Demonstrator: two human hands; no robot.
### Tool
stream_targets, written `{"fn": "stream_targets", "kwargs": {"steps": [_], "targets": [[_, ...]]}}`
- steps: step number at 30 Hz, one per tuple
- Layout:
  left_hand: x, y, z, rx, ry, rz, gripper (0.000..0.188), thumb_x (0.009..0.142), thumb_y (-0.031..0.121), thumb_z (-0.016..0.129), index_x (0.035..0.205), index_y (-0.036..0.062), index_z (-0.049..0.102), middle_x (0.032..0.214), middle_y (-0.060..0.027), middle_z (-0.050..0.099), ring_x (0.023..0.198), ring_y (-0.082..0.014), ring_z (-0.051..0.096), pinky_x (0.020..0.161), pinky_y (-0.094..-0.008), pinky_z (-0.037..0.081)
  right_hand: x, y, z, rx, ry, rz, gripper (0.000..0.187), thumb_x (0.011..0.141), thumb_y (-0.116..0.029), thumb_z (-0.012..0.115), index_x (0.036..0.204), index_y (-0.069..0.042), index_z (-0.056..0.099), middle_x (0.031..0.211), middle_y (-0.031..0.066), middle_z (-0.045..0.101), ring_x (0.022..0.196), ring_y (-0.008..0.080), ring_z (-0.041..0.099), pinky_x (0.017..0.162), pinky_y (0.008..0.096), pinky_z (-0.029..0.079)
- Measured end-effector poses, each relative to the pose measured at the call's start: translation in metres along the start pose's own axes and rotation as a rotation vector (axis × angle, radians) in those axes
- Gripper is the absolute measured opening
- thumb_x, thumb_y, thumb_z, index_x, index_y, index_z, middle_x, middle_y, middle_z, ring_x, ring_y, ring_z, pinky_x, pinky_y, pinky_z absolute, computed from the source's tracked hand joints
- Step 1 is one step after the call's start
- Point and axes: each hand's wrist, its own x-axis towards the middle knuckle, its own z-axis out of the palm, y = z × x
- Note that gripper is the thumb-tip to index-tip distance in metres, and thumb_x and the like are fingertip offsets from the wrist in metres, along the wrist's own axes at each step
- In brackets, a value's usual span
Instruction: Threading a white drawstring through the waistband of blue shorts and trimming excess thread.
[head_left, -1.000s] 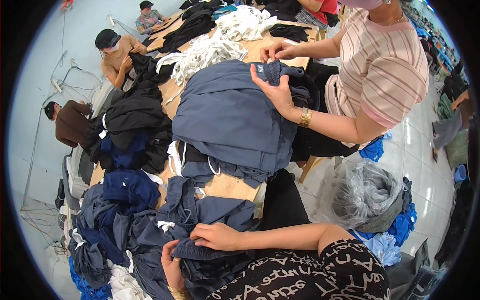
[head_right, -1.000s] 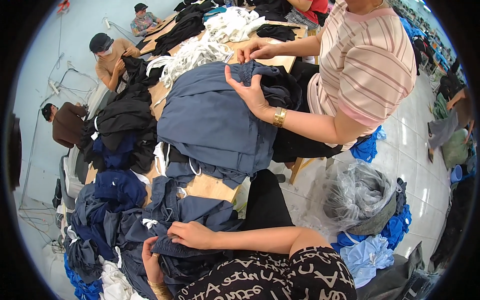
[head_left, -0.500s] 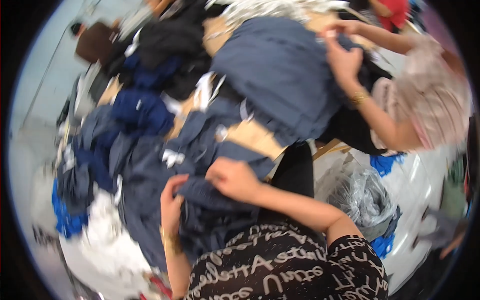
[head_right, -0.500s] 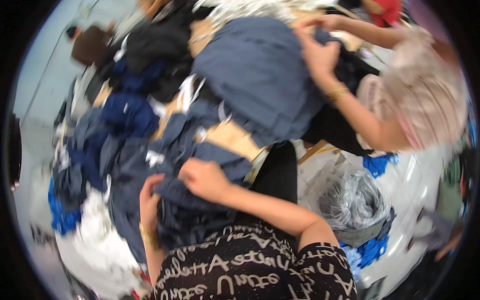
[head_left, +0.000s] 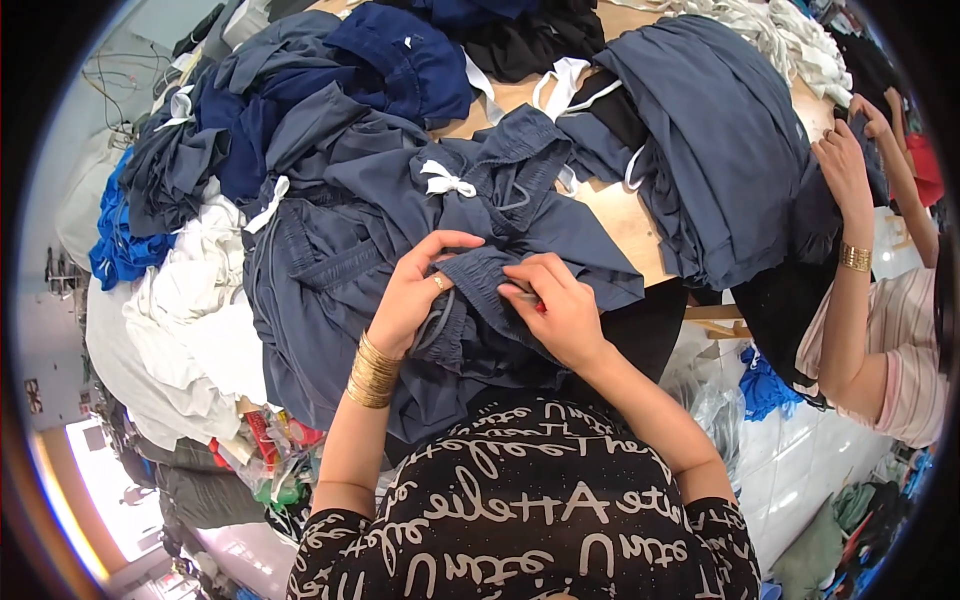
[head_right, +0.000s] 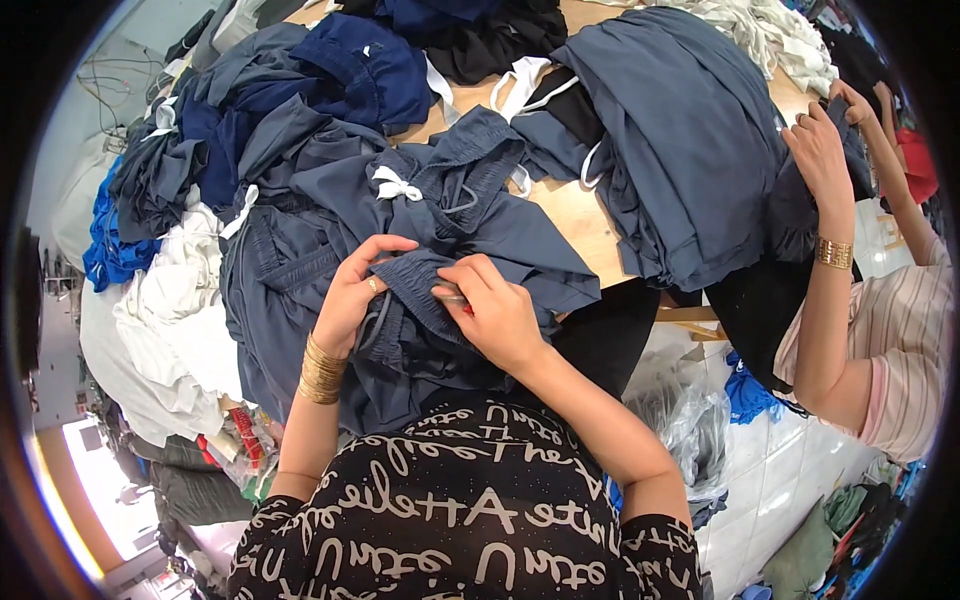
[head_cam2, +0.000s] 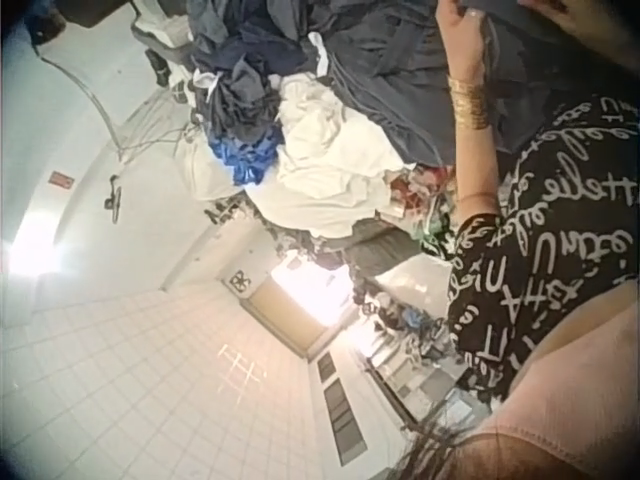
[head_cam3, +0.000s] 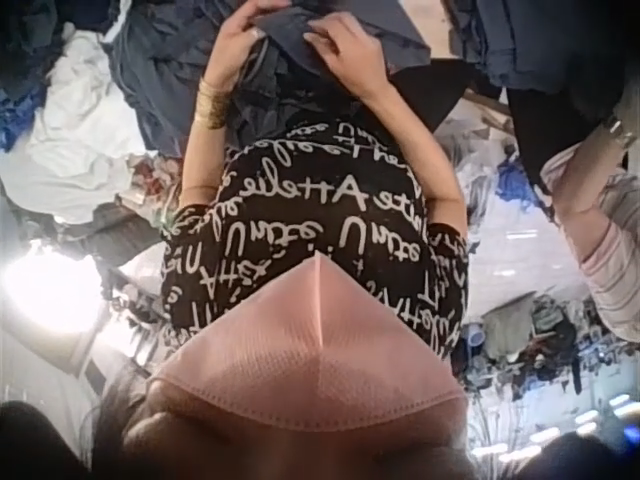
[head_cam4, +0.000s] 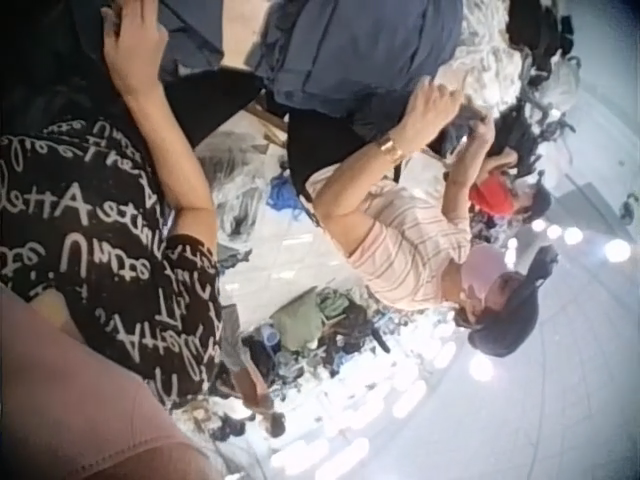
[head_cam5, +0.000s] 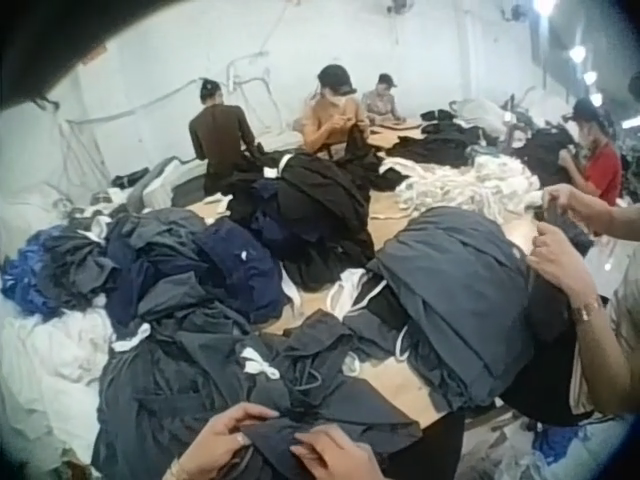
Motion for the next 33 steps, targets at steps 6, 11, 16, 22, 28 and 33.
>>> {"fn": "stream_targets", "kwargs": {"steps": [6, 11, 16, 22, 28, 33], "targets": [[0.0, -0.009, -0.004, -0.18, 0.024, 0.003, 0.037, 0.079, -0.008, 0.04, 0.114, -0.0011, 0.05, 0.104, -0.0072, 0.059, 0.093, -0.0125, 0.058, 0.084, -0.0236, 0.046, 0.011, -0.002, -0.015, 0.073, -0.006, 0.153, 0.008, 0.079, -0.003, 0.062, 0.083, -0.001, 0.056, 0.078, 0.0085, 0.055, 0.059, 0.0209, 0.056, 0.054, 0.0272, 0.045], [0.001, -0.011, -0.007, -0.242, 0.011, -0.031, 0.039, 0.078, -0.009, 0.038, 0.114, -0.0014, 0.05, 0.105, -0.0078, 0.059, 0.094, -0.0127, 0.058, 0.084, -0.0236, 0.046, 0.008, -0.009, -0.015, 0.081, -0.076, 0.227, 0.01, 0.08, -0.008, 0.063, 0.084, 0.0, 0.057, 0.077, 0.009, 0.055, 0.06, 0.02, 0.057, 0.056, 0.027, 0.045], [0.001, -0.011, 0.0, -0.238, 0.02, -0.021, 0.036, 0.08, -0.007, 0.041, 0.115, -0.001, 0.05, 0.105, -0.0085, 0.059, 0.094, -0.0126, 0.058, 0.084, -0.0236, 0.046, 0.006, -0.007, -0.001, 0.125, -0.019, 0.284, 0.01, 0.077, -0.006, 0.066, 0.083, -0.001, 0.059, 0.071, 0.0029, 0.053, 0.056, 0.0078, 0.043, 0.052, 0.0213, 0.036], [0.001, -0.013, -0.007, -0.214, 0.014, -0.026, 0.034, 0.082, -0.005, 0.045, 0.114, 0.0005, 0.051, 0.104, -0.0068, 0.059, 0.093, -0.0119, 0.058, 0.086, -0.0239, 0.045, 0.011, 0.001, -0.015, 0.413, -0.076, 0.575, 0.007, 0.078, -0.006, 0.061, 0.079, 0.0, 0.057, 0.068, -0.0027, 0.052, 0.058, 0.0024, 0.041, 0.052, 0.0182, 0.034], [-0.006, -0.001, -0.026, 0.766, -0.037, 0.201, 0.041, 0.079, -0.001, 0.051, 0.119, 0.0053, 0.049, 0.114, -0.0052, 0.053, 0.102, -0.0162, 0.052, 0.089, -0.0267, 0.039, 0.024, -0.008, -0.035, 0.465, -0.042, 0.669, 0.008, 0.08, -0.008, 0.059, 0.076, -0.002, 0.055, 0.063, -0.0067, 0.046, 0.056, 0.0003, 0.037, 0.05, 0.0175, 0.03], [-0.001, 0.032, -0.002, 0.83, 0.014, 0.437, 0.035, 0.075, 0.005, 0.059, 0.11, 0.0069, 0.056, 0.109, -0.0057, 0.058, 0.1, -0.0206, 0.052, 0.087, -0.0307, 0.039, 0.03, -0.014, -0.038, 0.369, -0.038, 0.606, 0.01, 0.08, -0.008, 0.06, 0.076, -0.001, 0.054, 0.062, -0.0064, 0.045, 0.056, 0.0007, 0.035, 0.05, 0.0177, 0.03]]}}
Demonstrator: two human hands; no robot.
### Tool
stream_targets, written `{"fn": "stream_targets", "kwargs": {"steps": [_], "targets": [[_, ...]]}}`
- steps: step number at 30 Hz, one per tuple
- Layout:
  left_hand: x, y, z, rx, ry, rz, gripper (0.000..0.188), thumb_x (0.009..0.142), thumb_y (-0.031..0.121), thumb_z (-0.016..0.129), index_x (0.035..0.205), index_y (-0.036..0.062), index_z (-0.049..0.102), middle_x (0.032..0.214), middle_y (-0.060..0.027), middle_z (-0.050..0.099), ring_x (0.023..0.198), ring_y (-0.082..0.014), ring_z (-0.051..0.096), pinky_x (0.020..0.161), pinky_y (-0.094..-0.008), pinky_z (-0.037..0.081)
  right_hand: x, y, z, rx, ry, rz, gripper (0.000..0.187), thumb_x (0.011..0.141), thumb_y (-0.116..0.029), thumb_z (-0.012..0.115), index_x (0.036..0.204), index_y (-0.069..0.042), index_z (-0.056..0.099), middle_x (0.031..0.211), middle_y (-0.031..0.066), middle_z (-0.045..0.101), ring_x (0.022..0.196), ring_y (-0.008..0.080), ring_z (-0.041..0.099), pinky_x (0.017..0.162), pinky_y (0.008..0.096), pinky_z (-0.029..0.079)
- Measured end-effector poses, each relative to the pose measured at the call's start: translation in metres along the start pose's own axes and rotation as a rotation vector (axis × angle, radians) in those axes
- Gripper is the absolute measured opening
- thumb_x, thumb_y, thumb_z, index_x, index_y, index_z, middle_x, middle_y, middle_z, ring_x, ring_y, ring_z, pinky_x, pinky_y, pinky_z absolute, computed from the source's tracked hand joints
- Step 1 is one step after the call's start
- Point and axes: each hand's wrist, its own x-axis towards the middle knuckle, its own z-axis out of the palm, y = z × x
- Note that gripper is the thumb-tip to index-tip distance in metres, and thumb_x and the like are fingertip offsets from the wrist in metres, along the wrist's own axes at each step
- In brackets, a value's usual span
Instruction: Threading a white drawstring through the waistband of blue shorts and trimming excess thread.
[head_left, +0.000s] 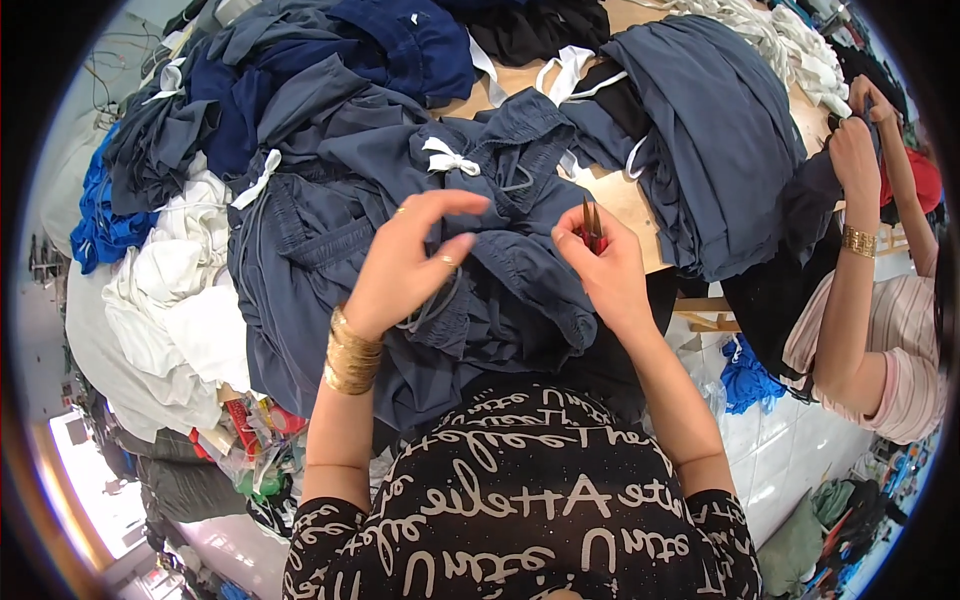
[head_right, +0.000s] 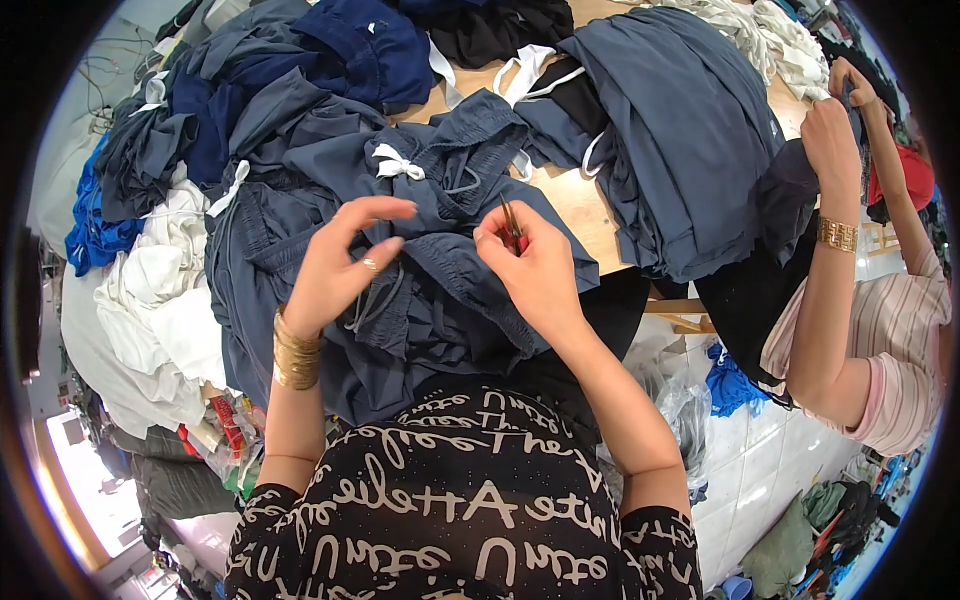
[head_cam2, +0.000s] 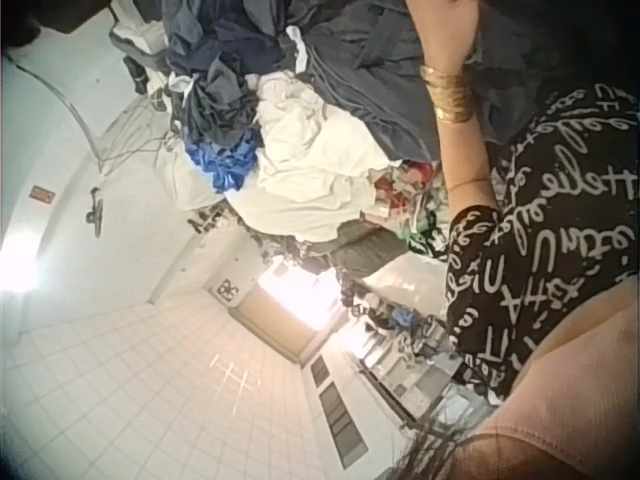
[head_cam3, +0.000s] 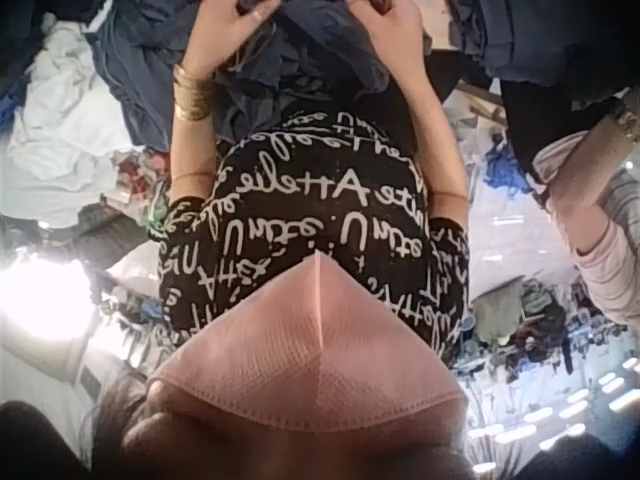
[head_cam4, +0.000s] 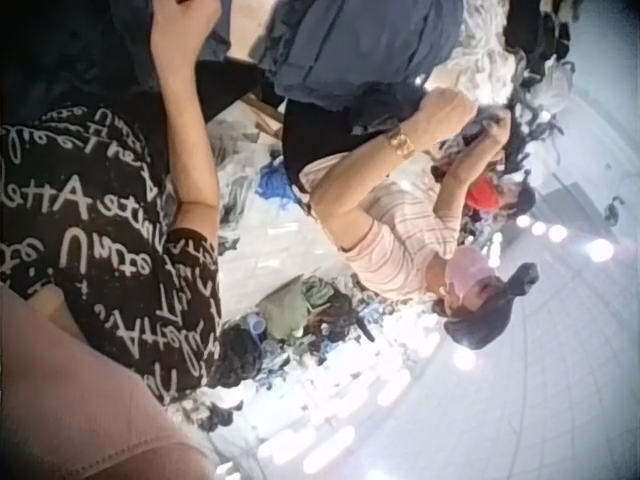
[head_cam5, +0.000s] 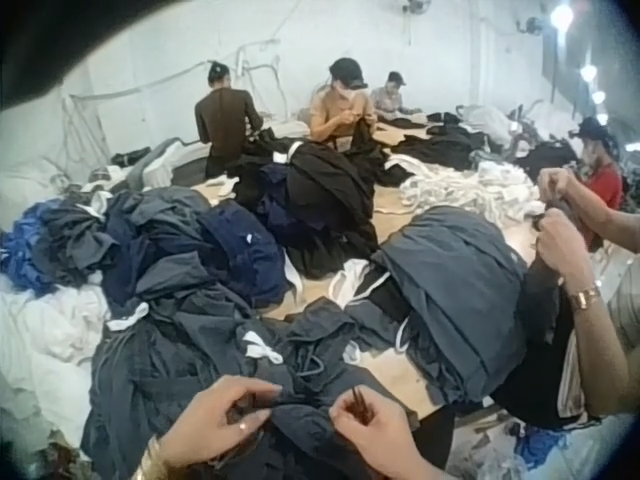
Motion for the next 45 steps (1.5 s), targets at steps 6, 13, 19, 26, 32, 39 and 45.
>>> {"fn": "stream_targets", "kwargs": {"steps": [6, 13, 19, 26, 32, 39, 45], "targets": [[0.018, -0.019, 0.048, 0.206, -0.194, 0.194, 0.021, 0.07, 0.011, 0.067, 0.09, 0.0064, 0.06, 0.088, -0.0078, 0.055, 0.085, -0.0288, 0.049, 0.078, -0.0362, 0.041, 0.001, 0.007, 0.004, -0.079, 0.014, -0.163, 0.007, 0.078, -0.006, 0.062, 0.079, 0.0, 0.059, 0.068, -0.0006, 0.05, 0.057, 0.0055, 0.043, 0.053, 0.0214, 0.037], [0.016, -0.035, 0.057, 0.159, -0.248, 0.132, 0.027, 0.069, 0.009, 0.069, 0.093, 0.0035, 0.058, 0.095, -0.0095, 0.056, 0.094, -0.0304, 0.05, 0.085, -0.0368, 0.04, -0.012, 0.087, 0.019, -0.491, -0.054, -0.256, 0.016, 0.072, -0.007, 0.065, 0.084, 0.0, 0.057, 0.074, 0.0126, 0.05, 0.064, 0.0278, 0.054, 0.06, 0.0347, 0.044], [0.0, -0.058, 0.067, 0.052, -0.219, 0.093, 0.028, 0.07, 0.008, 0.069, 0.095, 0.0043, 0.058, 0.093, -0.0101, 0.057, 0.092, -0.0289, 0.053, 0.083, -0.0348, 0.042, 0.001, 0.076, 0.014, -0.225, -0.076, 0.032, 0.01, 0.072, -0.01, 0.062, 0.074, 0.0, 0.061, 0.063, 0.0023, 0.055, 0.056, 0.0079, 0.047, 0.054, 0.0228, 0.039], [-0.002, -0.063, 0.078, 0.148, -0.147, 0.12, 0.021, 0.072, 0.01, 0.069, 0.091, 0.0046, 0.061, 0.088, -0.0073, 0.061, 0.085, -0.0246, 0.058, 0.075, -0.0319, 0.046, 0.007, 0.051, 0.006, -0.206, -0.164, 0.086, 0.012, 0.076, -0.011, 0.062, 0.079, 0.0, 0.06, 0.062, -0.0033, 0.051, 0.056, 0.0035, 0.041, 0.051, 0.0202, 0.034], [0.0, -0.075, 0.079, -0.202, -0.022, -0.258, 0.024, 0.081, 0.021, 0.065, 0.078, -0.0017, 0.058, 0.069, -0.0111, 0.064, 0.061, -0.0184, 0.062, 0.056, -0.0277, 0.045, -0.002, 0.064, 0.009, -0.412, -0.023, -0.165, 0.013, 0.082, -0.015, 0.059, 0.086, -0.002, 0.059, 0.058, 0.0055, 0.052, 0.052, 0.0137, 0.051, 0.052, 0.0284, 0.041], [-0.001, -0.081, 0.086, -0.374, -0.014, -0.339, 0.027, 0.083, 0.022, 0.063, 0.077, -0.0033, 0.059, 0.075, -0.0104, 0.067, 0.068, -0.0124, 0.063, 0.06, -0.024, 0.046, -0.021, 0.079, 0.021, -0.711, -0.183, -0.074, 0.031, 0.086, -0.027, 0.056, 0.096, 0.001, 0.048, 0.081, 0.0201, 0.06, 0.074, 0.0386, 0.059, 0.066, 0.0433, 0.046], [-0.002, -0.08, 0.086, -0.451, -0.006, -0.367, 0.028, 0.084, 0.023, 0.063, 0.077, -0.004, 0.059, 0.077, -0.0102, 0.068, 0.071, -0.0103, 0.063, 0.063, -0.0226, 0.047, -0.017, 0.083, 0.029, -0.707, -0.15, -0.124, 0.027, 0.087, -0.025, 0.053, 0.087, 0.002, 0.049, 0.076, 0.0214, 0.06, 0.07, 0.0388, 0.059, 0.062, 0.0452, 0.046]]}}
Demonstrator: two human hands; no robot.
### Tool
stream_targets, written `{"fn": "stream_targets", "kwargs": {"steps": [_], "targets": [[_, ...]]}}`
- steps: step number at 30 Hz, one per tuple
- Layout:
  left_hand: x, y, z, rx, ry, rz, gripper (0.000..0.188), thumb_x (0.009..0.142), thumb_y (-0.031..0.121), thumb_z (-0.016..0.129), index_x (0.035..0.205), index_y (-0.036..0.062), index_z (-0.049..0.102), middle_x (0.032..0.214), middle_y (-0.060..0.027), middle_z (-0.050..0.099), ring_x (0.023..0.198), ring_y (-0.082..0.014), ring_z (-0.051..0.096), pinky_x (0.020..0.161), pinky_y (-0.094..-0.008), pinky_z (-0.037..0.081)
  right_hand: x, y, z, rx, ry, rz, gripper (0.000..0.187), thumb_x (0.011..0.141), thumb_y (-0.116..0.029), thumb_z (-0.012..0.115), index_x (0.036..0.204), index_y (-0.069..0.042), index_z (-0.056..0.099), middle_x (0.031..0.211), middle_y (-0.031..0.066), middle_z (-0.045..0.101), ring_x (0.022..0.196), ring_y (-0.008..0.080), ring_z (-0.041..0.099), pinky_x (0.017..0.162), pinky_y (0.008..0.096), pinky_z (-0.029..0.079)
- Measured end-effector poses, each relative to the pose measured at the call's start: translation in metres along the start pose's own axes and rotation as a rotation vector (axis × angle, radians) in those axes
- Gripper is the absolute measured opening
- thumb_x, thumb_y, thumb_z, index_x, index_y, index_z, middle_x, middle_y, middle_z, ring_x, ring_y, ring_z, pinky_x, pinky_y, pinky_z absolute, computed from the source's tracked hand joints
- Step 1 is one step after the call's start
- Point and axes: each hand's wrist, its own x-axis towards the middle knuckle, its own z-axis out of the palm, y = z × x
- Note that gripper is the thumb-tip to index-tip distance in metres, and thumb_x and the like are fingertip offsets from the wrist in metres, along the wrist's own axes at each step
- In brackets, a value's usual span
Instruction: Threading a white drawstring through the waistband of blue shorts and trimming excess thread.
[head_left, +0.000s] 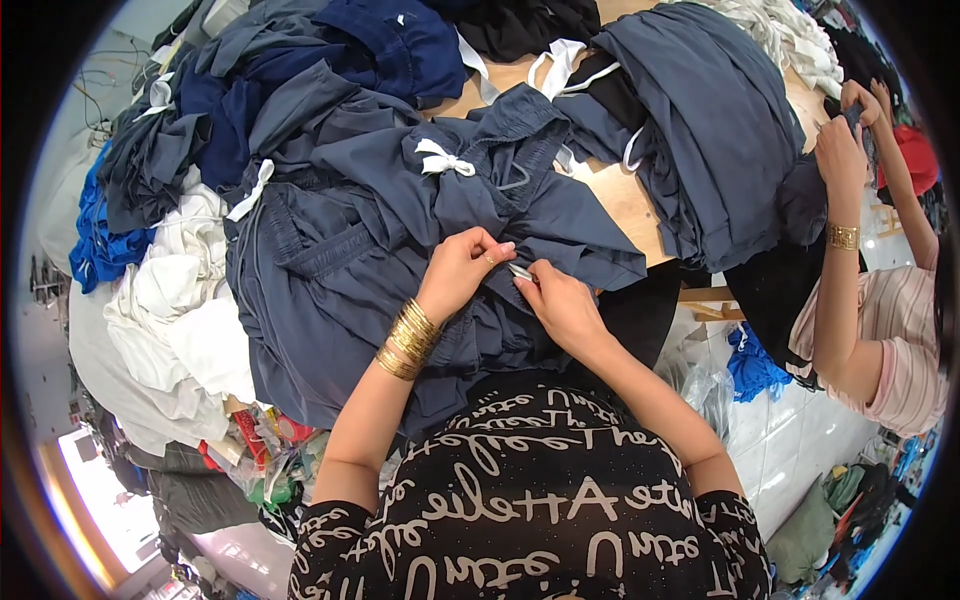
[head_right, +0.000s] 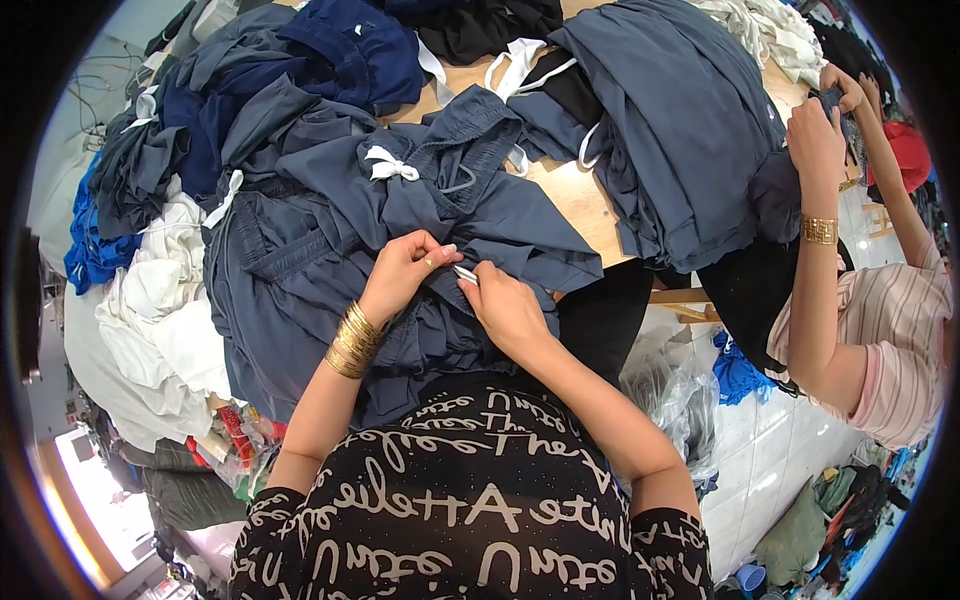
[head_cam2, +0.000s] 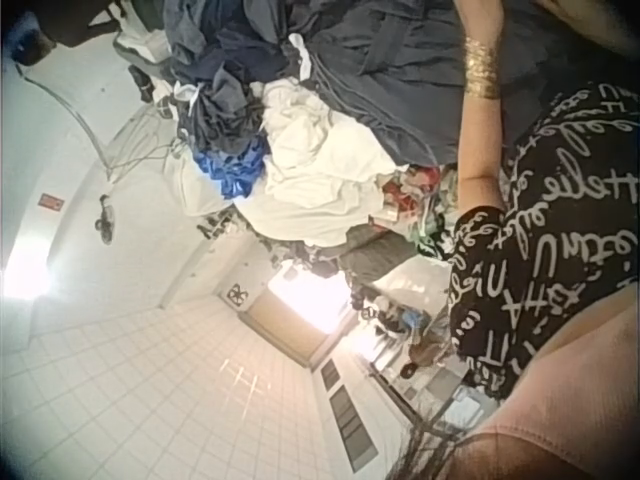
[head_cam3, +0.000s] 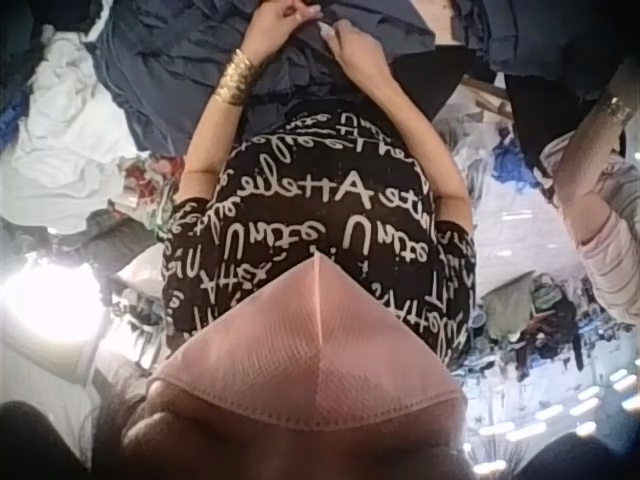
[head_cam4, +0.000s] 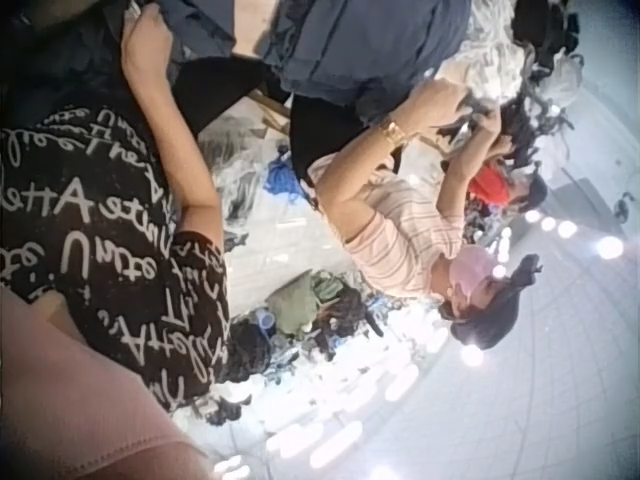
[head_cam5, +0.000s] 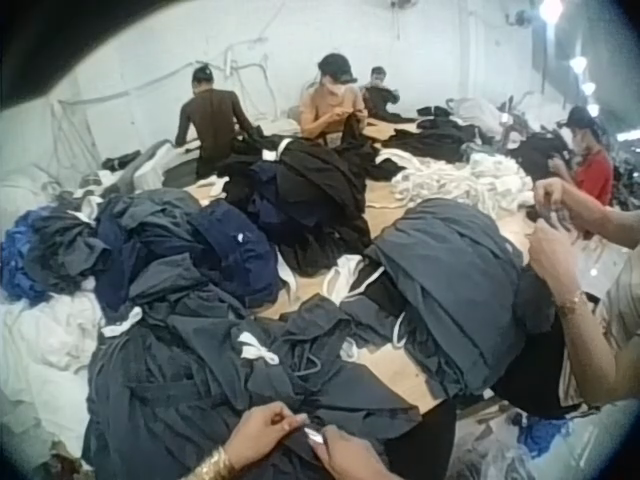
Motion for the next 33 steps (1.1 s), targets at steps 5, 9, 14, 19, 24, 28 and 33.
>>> {"fn": "stream_targets", "kwargs": {"steps": [5, 9, 14, 19, 24, 28, 33], "targets": [[0.001, 0.001, 0.0, 0.021, -0.012, -0.012, 0.027, 0.084, 0.022, 0.062, 0.077, -0.0037, 0.059, 0.077, -0.0105, 0.068, 0.072, -0.0101, 0.063, 0.064, -0.0226, 0.047, 0.003, -0.001, 0.002, -0.02, 0.023, -0.02, 0.026, 0.088, -0.024, 0.053, 0.084, 0.001, 0.049, 0.072, 0.021, 0.06, 0.067, 0.0385, 0.059, 0.06, 0.0448, 0.046], [0.0, 0.002, -0.001, -0.012, -0.013, -0.003, 0.025, 0.085, 0.02, 0.061, 0.077, -0.0037, 0.057, 0.079, -0.0112, 0.068, 0.075, -0.0105, 0.064, 0.065, -0.0223, 0.047, 0.006, 0.0, 0.001, -0.022, -0.028, 0.033, 0.026, 0.087, -0.025, 0.054, 0.088, 0.001, 0.052, 0.075, 0.0198, 0.06, 0.072, 0.0375, 0.059, 0.062, 0.0428, 0.045], [-0.001, 0.0, -0.001, -0.083, -0.022, -0.009, 0.023, 0.086, 0.017, 0.059, 0.076, -0.0035, 0.056, 0.08, -0.0114, 0.068, 0.078, -0.0108, 0.064, 0.067, -0.022, 0.047, 0.006, 0.0, -0.001, 0.044, -0.046, 0.052, 0.026, 0.087, -0.025, 0.054, 0.089, 0.001, 0.053, 0.074, 0.0199, 0.06, 0.072, 0.0373, 0.059, 0.062, 0.0419, 0.045], [-0.002, 0.003, 0.0, -0.083, -0.03, -0.019, 0.022, 0.087, 0.016, 0.059, 0.076, -0.0036, 0.055, 0.081, -0.0118, 0.068, 0.079, -0.0108, 0.064, 0.068, -0.0221, 0.047, 0.004, 0.0, 0.001, 0.056, -0.004, 0.033, 0.026, 0.088, -0.025, 0.053, 0.087, 0.001, 0.052, 0.073, 0.0204, 0.06, 0.07, 0.0379, 0.059, 0.061, 0.0433, 0.045], [-0.002, -0.002, 0.002, -0.105, -0.019, -0.031, 0.021, 0.087, 0.014, 0.058, 0.076, -0.0038, 0.055, 0.081, -0.0117, 0.068, 0.081, -0.0113, 0.064, 0.07, -0.0222, 0.047, 0.003, 0.001, 0.001, 0.05, -0.006, 0.032, 0.026, 0.087, -0.025, 0.054, 0.09, 0.001, 0.053, 0.075, 0.0204, 0.06, 0.073, 0.0384, 0.058, 0.062, 0.0423, 0.044], [-0.002, 0.001, 0.0, -0.155, -0.026, -0.028, 0.02, 0.087, 0.013, 0.057, 0.078, -0.0043, 0.055, 0.082, -0.0116, 0.067, 0.082, -0.0118, 0.064, 0.071, -0.022, 0.048, 0.003, -0.001, -0.001, 0.108, -0.035, 0.071, 0.029, 0.086, -0.027, 0.056, 0.092, 0.0, 0.051, 0.078, 0.0195, 0.059, 0.072, 0.0367, 0.059, 0.063, 0.0416, 0.045], [-0.01, 0.002, -0.021, -0.117, 0.075, 0.028, 0.019, 0.088, 0.013, 0.055, 0.079, -0.0044, 0.053, 0.083, -0.0113, 0.067, 0.081, -0.0115, 0.063, 0.072, -0.0221, 0.048, -0.017, -0.006, -0.008, 0.148, 0.003, -0.19, 0.036, 0.076, -0.02, 0.067, 0.103, -0.004, 0.049, 0.094, 0.0133, 0.053, 0.075, 0.0319, 0.059, 0.065, 0.0378, 0.049]]}}
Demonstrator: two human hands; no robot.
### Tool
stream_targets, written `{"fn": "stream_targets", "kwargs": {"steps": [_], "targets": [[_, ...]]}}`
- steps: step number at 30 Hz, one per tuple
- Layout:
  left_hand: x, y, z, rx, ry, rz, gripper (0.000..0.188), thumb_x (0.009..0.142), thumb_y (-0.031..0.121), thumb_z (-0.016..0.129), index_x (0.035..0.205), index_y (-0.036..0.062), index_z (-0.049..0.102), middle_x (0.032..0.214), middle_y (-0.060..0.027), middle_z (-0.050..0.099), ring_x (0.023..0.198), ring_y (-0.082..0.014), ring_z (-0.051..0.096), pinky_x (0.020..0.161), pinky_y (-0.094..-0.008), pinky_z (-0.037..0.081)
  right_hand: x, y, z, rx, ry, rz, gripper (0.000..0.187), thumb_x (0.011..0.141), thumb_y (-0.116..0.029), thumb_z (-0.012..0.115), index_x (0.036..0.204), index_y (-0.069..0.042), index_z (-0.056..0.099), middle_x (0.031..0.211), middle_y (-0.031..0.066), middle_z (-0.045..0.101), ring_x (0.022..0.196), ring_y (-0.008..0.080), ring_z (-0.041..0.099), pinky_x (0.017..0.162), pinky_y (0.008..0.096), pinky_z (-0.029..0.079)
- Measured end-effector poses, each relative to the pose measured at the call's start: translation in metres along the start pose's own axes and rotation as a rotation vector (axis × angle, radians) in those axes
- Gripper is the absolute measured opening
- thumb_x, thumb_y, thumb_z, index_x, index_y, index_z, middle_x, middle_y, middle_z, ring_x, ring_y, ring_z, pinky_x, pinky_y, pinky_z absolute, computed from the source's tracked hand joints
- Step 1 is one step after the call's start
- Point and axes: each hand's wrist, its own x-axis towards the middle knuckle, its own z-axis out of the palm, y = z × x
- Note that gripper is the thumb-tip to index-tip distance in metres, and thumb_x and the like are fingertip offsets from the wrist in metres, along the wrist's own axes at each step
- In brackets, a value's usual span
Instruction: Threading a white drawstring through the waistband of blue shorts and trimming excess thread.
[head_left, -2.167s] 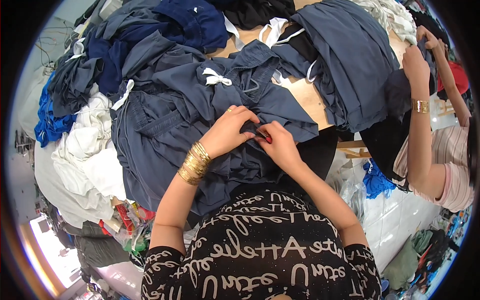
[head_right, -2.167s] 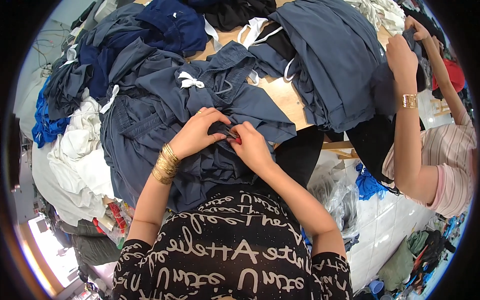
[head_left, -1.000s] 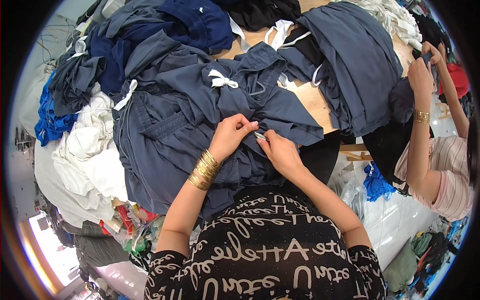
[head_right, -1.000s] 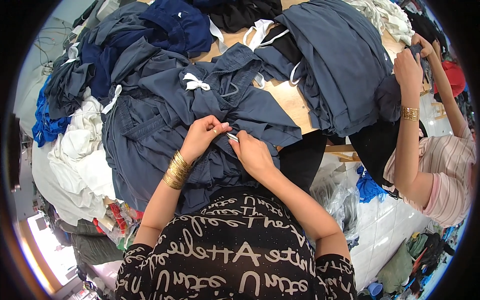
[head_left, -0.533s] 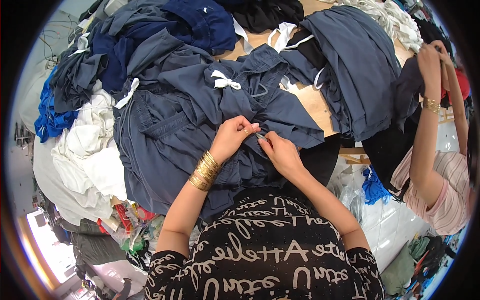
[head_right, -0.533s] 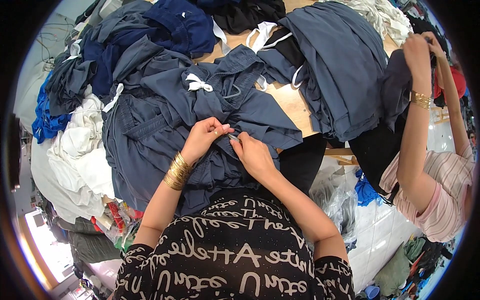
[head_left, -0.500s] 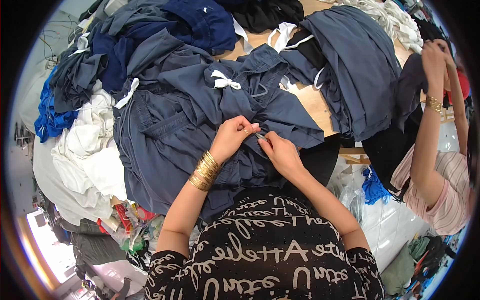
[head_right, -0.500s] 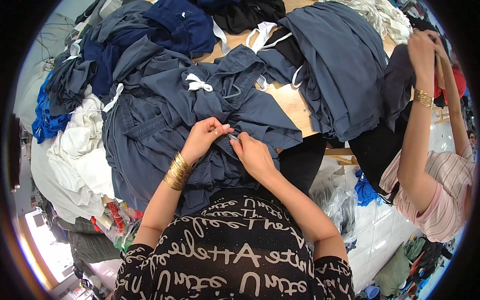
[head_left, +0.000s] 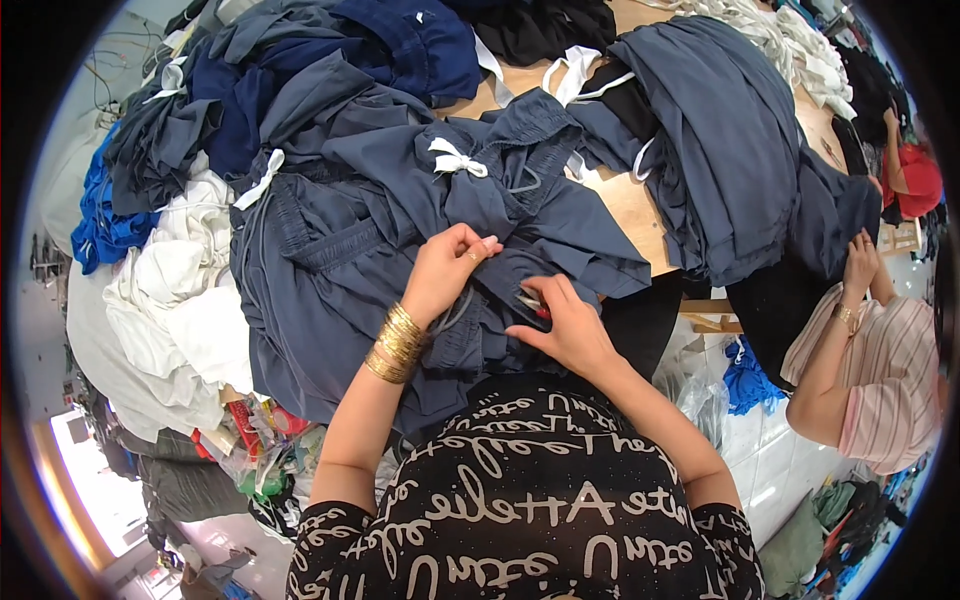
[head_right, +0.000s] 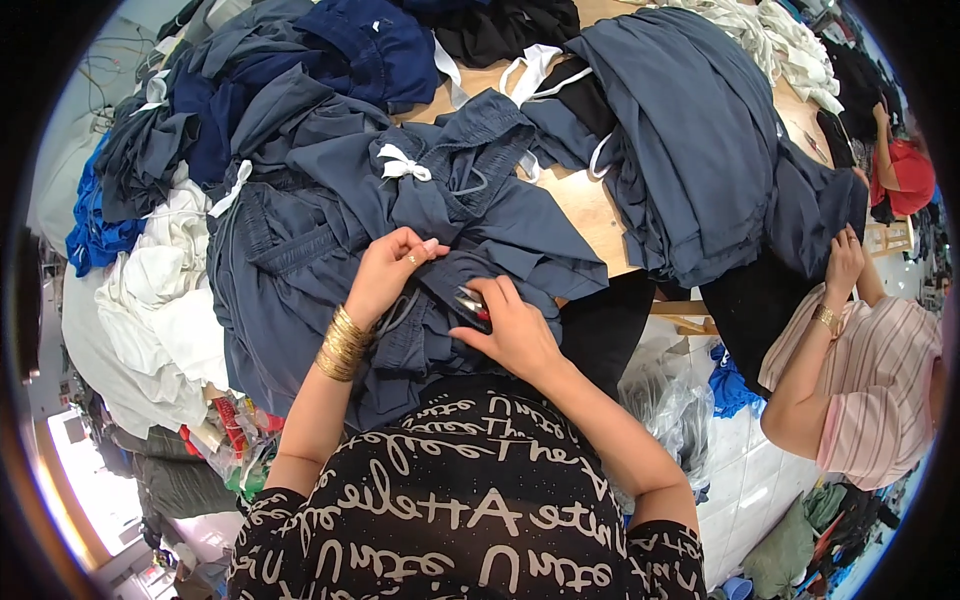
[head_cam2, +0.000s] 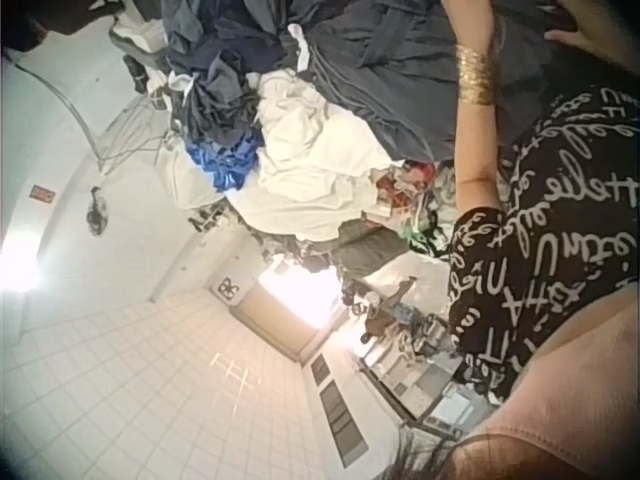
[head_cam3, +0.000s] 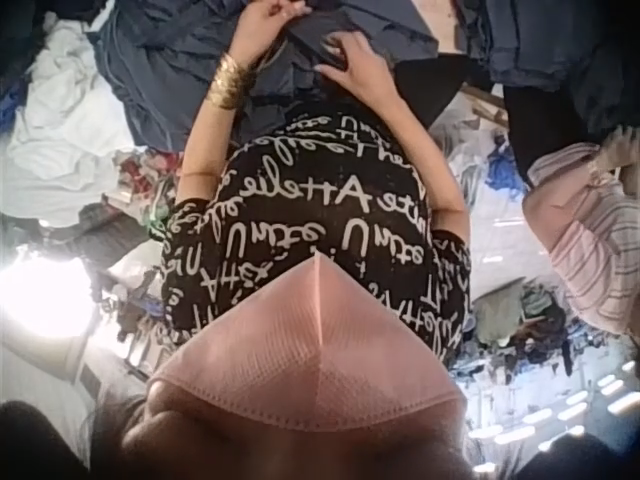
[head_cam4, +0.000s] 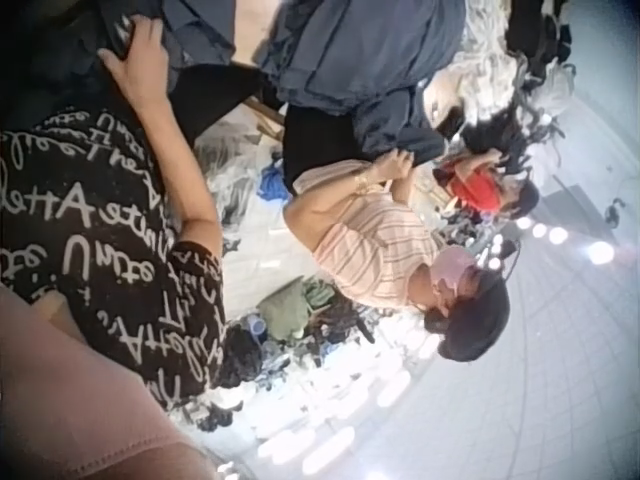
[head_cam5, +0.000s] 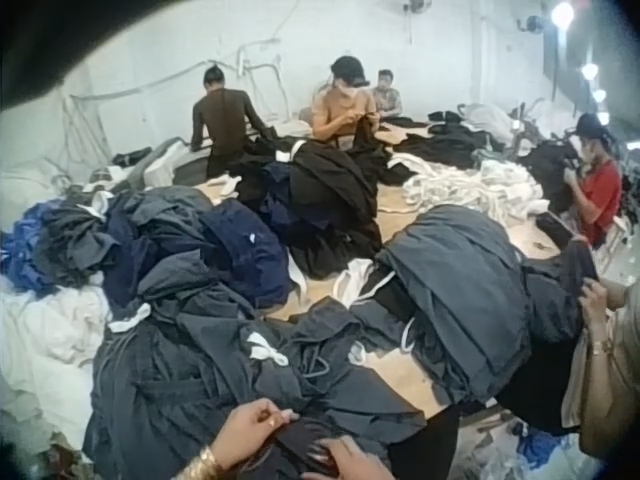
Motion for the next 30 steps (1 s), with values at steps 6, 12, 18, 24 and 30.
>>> {"fn": "stream_targets", "kwargs": {"steps": [6, 12, 18, 24, 30], "targets": [[-0.013, 0.034, -0.022, 0.238, 0.272, 0.186, 0.013, 0.081, 0.007, 0.061, 0.089, 0.0009, 0.053, 0.085, -0.0064, 0.061, 0.079, -0.0111, 0.058, 0.071, -0.0252, 0.046, 0.007, 0.022, -0.043, 0.474, 0.091, 0.294, 0.016, 0.076, -0.005, 0.063, 0.089, 0.0, 0.057, 0.072, -0.0009, 0.056, 0.063, 0.0049, 0.043, 0.059, 0.0202, 0.039], [-0.031, 0.109, 0.031, 0.144, -0.406, 0.134, 0.053, 0.078, 0.015, 0.067, 0.122, 0.0039, 0.04, 0.117, -0.0105, 0.053, 0.109, -0.0211, 0.052, 0.092, -0.0337, 0.041, 0.022, -0.023, -0.112, 0.798, -0.019, 0.401, 0.008, 0.08, -0.007, 0.063, 0.084, -0.002, 0.06, 0.072, -0.0043, 0.058, 0.064, 0.0014, 0.051, 0.058, 0.0167, 0.039], [-0.02, 0.123, 0.039, 0.024, -0.498, -0.004, 0.026, 0.076, 0.003, 0.047, 0.099, -0.0049, 0.057, 0.08, -0.0041, 0.06, 0.07, -0.0086, 0.052, 0.069, -0.0223, 0.044, 0.015, -0.053, -0.156, 0.901, 0.079, 0.357, 0.008, 0.077, -0.005, 0.065, 0.083, -0.001, 0.061, 0.076, 0.0003, 0.062, 0.066, 0.005, 0.056, 0.06, 0.0172, 0.042], [-0.011, 0.147, 0.038, -0.504, -0.458, -0.367, 0.026, 0.08, 0.004, 0.05, 0.103, -0.0068, 0.057, 0.09, -0.0038, 0.063, 0.077, -0.0064, 0.057, 0.076, -0.0187, 0.045, 0.006, -0.057, -0.171, 0.902, 0.177, 0.289, 0.007, 0.078, -0.004, 0.064, 0.084, 0.0, 0.062, 0.076, 0.001, 0.063, 0.067, 0.0048, 0.057, 0.063, 0.0171, 0.043], [-0.015, 0.175, 0.055, -0.449, -0.56, -0.409, 0.022, 0.087, 0.018, 0.058, 0.097, -0.0023, 0.061, 0.09, -0.0052, 0.065, 0.075, -0.0084, 0.062, 0.07, -0.0207, 0.05, -0.001, -0.064, -0.145, 0.039, 0.55, 0.119, 0.015, 0.078, -0.009, 0.064, 0.089, 0.0, 0.061, 0.075, 0.0031, 0.06, 0.059, 0.0081, 0.048, 0.058, 0.022, 0.04]]}}
